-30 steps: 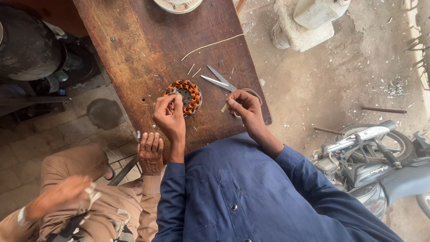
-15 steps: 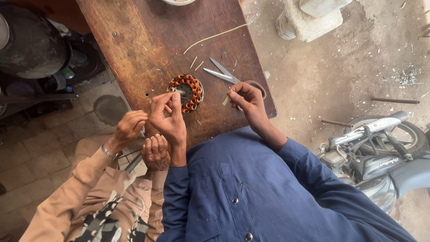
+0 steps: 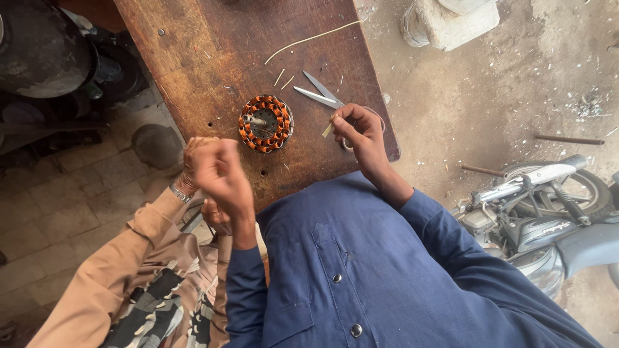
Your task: The person inserts small white insulating strips into slots on a circular orange and black stator component. They use scissors to trim the strips flush with the component surface. The person repeats this process for multiple slots around the stator.
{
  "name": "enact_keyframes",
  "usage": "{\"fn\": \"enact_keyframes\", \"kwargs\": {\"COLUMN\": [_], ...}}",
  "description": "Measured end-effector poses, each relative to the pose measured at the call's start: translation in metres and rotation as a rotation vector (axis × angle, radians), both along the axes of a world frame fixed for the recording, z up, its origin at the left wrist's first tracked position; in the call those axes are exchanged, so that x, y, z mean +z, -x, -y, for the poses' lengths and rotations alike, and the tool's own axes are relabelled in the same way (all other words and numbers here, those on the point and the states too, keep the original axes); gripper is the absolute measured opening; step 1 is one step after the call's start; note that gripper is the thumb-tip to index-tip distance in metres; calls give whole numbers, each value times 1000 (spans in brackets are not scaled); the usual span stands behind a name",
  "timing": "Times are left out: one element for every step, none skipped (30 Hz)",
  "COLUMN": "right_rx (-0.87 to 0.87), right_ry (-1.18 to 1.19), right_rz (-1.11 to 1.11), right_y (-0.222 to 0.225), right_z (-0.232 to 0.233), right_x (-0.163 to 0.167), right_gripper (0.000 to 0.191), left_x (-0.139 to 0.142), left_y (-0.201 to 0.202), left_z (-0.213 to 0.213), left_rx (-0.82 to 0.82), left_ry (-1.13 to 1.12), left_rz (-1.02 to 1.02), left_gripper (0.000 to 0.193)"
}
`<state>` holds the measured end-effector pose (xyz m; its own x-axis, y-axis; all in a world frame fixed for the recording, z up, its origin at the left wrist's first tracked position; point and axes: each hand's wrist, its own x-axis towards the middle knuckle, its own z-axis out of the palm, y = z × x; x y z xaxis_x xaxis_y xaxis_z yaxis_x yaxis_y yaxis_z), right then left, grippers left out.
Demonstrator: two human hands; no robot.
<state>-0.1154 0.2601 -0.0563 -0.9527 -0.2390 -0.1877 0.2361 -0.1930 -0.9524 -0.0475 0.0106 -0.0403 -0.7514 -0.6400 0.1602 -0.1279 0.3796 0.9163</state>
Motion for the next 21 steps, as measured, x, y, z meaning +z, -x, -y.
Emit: {"fn": "enact_keyframes", "kwargs": {"right_rx": [-12, -19, -24, -26, -22, -16, -7, -6, -5, -5, -8, -11, -16, -19, -22, -28, -31, -34, -37, -37, -37], "right_ry": [-2, -6, -11, -17, -18, -20, -21, -23, -24, -26, -28, -29, -29, -32, -34, -37, -22, -9, 4, 6, 9], "right_rz": [-9, -12, -13, -15, -6, 5, 16, 28, 41, 50, 35, 21, 7, 0, -5, -12, 1, 15, 28, 19, 10], "right_y": [1, 1, 1, 1, 1, 0, -1, -1, -2, -2, -2, -2, -1, -1, -2, -2, -2, -2, -2, -2, -1], "right_z": [-1, -1, -1, -1, 0, 1, 2, 2, 3, 3, 4, 3, 3, 3, 3, 3, 3, 3, 3, 3, 4], "right_x": [0, 0, 0, 0, -1, -1, -2, -2, -2, -1, -1, 0, 1, 1, 2, 3, 3, 4, 4, 4, 5], "right_gripper": [15, 15, 15, 15, 15, 14, 14, 14, 14, 14, 14, 14, 14, 14, 14, 14, 14, 15, 15, 15, 15], "left_x": [-10, -21, -29, -37, -43, -47, -51, -53, -54, -54, -54, -53, -51, -50, -48, -46, -44, -42, -38, -35, -30], "left_y": [-2, -4, -6, -5, -3, -1, 3, 9, 14, 17, 21, 25, 28, 31, 32, 34, 36, 38, 40, 41, 42], "left_z": [-2, -6, -10, -12, -14, -17, -19, -22, -24, -25, -27, -27, -28, -28, -28, -27, -27, -26, -26, -25, -24], "left_rx": [-52, -106, -158, -198, -235, -270, -277, -283, -288, -275, -261, -248, -260, -272, -285, -289, -296, -305, -317, -327, -338], "left_ry": [8, 15, 21, 36, 50, 63, 84, 104, 125, 94, 63, 34, 18, 1, -16, -46, -76, -107, -84, -58, -33], "left_rz": [87, 173, 261, 239, 218, 199, 182, 163, 145, 164, 181, 198, 173, 150, 130, 134, 136, 137, 117, 96, 75], "left_gripper": [11, 16, 24, 26, 29, 31, 30, 30, 29, 28, 27, 26, 23, 21, 19, 18, 18, 17, 17, 16, 15]}}
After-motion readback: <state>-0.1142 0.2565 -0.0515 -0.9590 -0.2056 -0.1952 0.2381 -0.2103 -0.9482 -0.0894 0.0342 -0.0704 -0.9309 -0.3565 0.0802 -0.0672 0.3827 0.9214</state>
